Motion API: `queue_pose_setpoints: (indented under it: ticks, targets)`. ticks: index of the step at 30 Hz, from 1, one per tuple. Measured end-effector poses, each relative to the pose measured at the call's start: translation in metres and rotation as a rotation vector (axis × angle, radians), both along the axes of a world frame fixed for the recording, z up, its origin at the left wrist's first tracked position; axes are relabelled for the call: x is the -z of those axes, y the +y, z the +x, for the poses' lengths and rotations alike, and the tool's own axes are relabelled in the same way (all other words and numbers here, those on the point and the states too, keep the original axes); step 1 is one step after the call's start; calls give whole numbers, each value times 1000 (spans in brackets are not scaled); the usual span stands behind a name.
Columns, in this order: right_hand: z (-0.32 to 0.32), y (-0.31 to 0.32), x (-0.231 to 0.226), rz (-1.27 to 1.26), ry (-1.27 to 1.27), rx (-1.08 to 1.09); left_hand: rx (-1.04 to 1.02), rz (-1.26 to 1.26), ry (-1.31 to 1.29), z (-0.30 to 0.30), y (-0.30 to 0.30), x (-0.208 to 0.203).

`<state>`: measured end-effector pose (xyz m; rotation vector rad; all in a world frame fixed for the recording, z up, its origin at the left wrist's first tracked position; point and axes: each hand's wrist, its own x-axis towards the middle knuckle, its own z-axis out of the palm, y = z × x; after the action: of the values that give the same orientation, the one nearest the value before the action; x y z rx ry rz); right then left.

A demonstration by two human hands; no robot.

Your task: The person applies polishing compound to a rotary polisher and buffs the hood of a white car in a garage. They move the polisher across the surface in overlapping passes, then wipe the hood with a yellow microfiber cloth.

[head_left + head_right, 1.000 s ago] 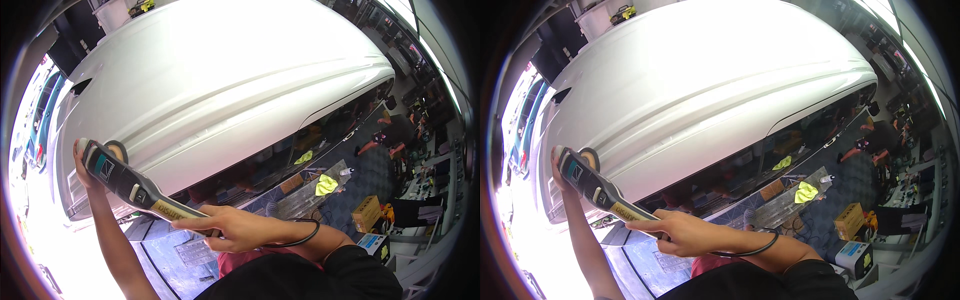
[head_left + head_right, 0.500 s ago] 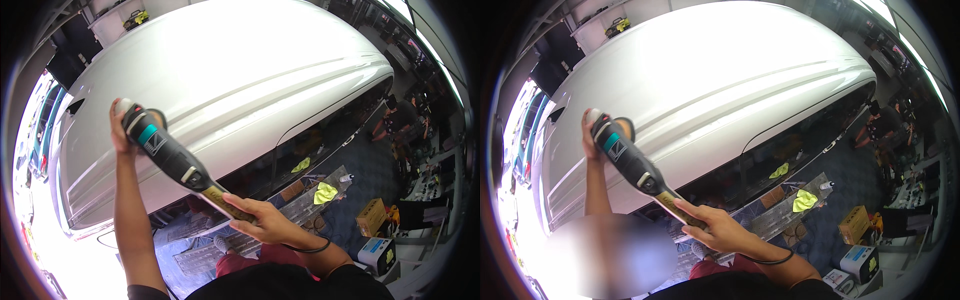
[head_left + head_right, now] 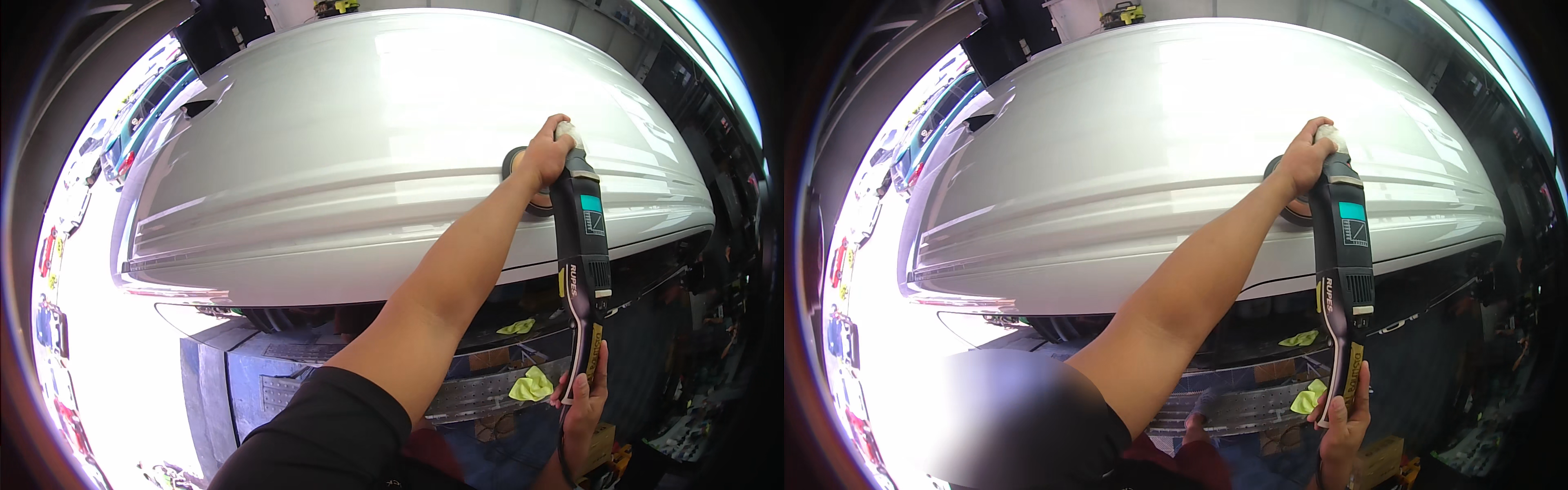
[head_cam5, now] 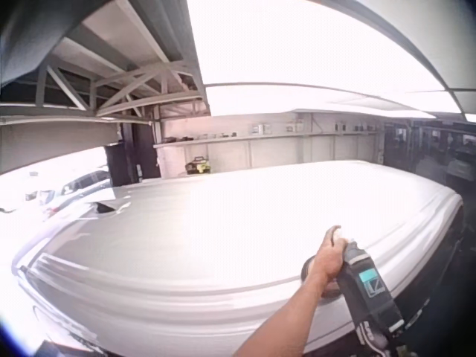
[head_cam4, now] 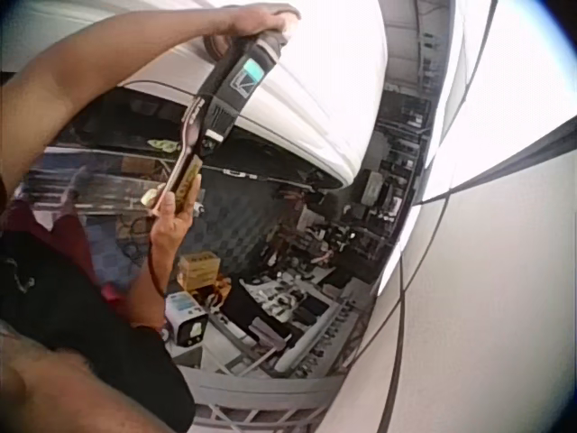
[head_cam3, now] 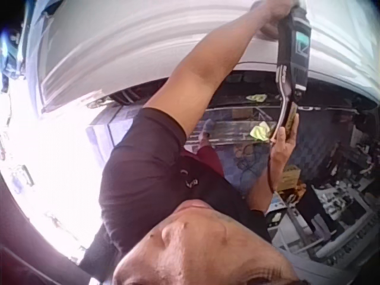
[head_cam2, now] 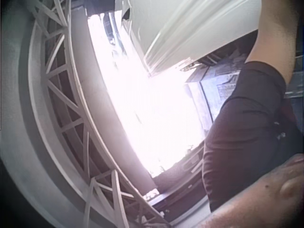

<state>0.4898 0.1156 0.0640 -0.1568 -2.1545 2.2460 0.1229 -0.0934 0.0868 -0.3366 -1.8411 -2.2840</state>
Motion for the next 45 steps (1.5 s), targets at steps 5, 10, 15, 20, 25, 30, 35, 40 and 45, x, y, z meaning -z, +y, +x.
queue_pose_setpoints:
  ticks: [5, 10, 15, 20, 25, 30, 35, 40, 45]
  targets:
    - [-16, -21, -1, -77, 10, -105, -51, 29, 17, -5, -44, -3]
    - [-32, -78, -29, -128, -53, -291, -106, 181, -46, 33, -150, -17]
    - [-18, -129, -41, -159, -61, -429, -240, 144, -79, 85, -236, -19]
    - [26, -173, -21, -259, -161, -587, -399, -18, 38, 182, -319, -21]
    - [59, -222, -8, -19, -80, -825, -464, 149, 31, 276, -397, -6]
    - [91, -230, 10, 133, 37, -857, -489, 164, 52, 336, -419, 8]
    - [113, -226, 12, 241, 105, -784, -479, 183, 26, 343, -395, 0]
    - [120, -202, 8, 201, -66, -669, -423, 175, 25, 325, -366, 7]
    - [114, -157, 21, 66, -181, -571, -366, 104, 5, 289, -316, -1]
